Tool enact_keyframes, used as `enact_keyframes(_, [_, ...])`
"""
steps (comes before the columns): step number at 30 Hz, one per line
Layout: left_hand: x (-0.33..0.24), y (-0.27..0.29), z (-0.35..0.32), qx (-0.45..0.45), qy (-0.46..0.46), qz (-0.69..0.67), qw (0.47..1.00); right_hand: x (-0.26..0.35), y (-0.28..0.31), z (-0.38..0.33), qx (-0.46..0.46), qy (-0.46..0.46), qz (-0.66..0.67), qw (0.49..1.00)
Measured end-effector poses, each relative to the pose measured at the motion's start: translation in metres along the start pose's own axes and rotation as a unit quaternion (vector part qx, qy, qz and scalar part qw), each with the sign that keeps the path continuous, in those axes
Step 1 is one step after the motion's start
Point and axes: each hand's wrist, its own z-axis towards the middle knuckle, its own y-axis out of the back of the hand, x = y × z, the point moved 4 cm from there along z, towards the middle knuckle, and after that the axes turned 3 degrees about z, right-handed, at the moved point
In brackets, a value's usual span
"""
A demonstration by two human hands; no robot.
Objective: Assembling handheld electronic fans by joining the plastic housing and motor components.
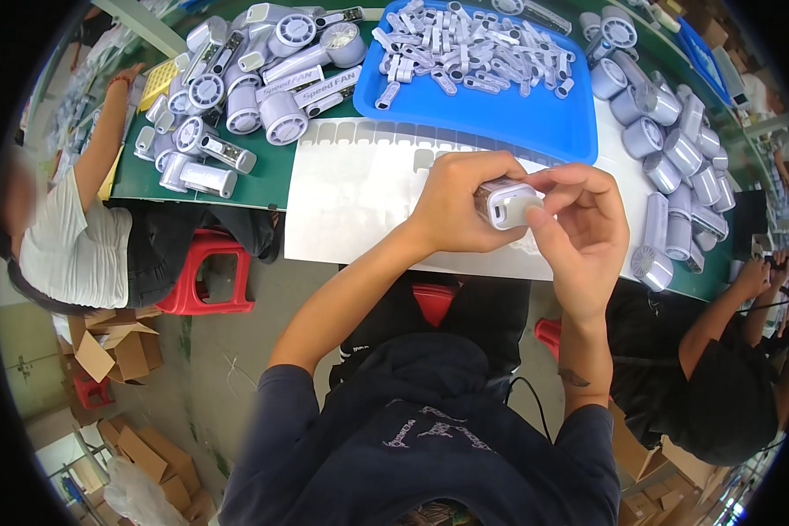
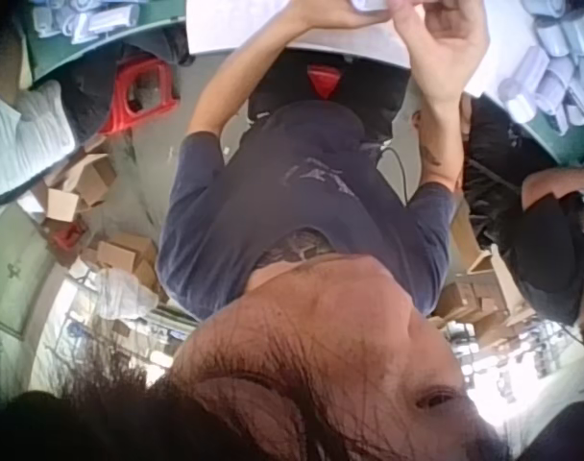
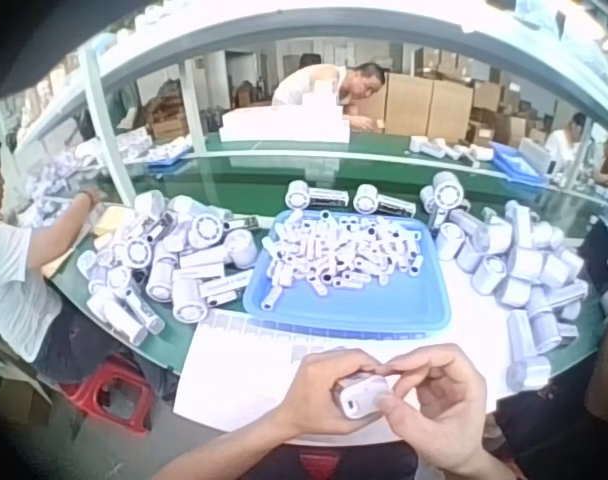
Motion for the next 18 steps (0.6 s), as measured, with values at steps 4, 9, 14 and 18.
enact_keyframes(4, [-0.0004, 0.0004, 0.0, -0.004, 0.001, -0.004, 1.0, 0.0004, -0.0011, -0.0001, -0.002, -0.005, -0.003, 1.0])
enact_keyframes(9, [-0.0001, 0.0007, -0.0001, -0.003, 0.006, 0.002, 1.0, 0.0005, 0.0009, 0.0019, 0.007, -0.002, 0.014, 1.0])
enact_keyframes(14, [0.0, 0.0003, -0.0002, -0.006, 0.005, 0.001, 1.0, 0.0006, -0.0002, 0.0013, 0.003, -0.002, 0.016, 1.0])
enact_keyframes(18, [-0.0001, 0.0008, -0.0001, -0.006, 0.008, 0.004, 1.0, 0.001, -0.0014, 0.0015, 0.002, -0.003, 0.006, 1.0])
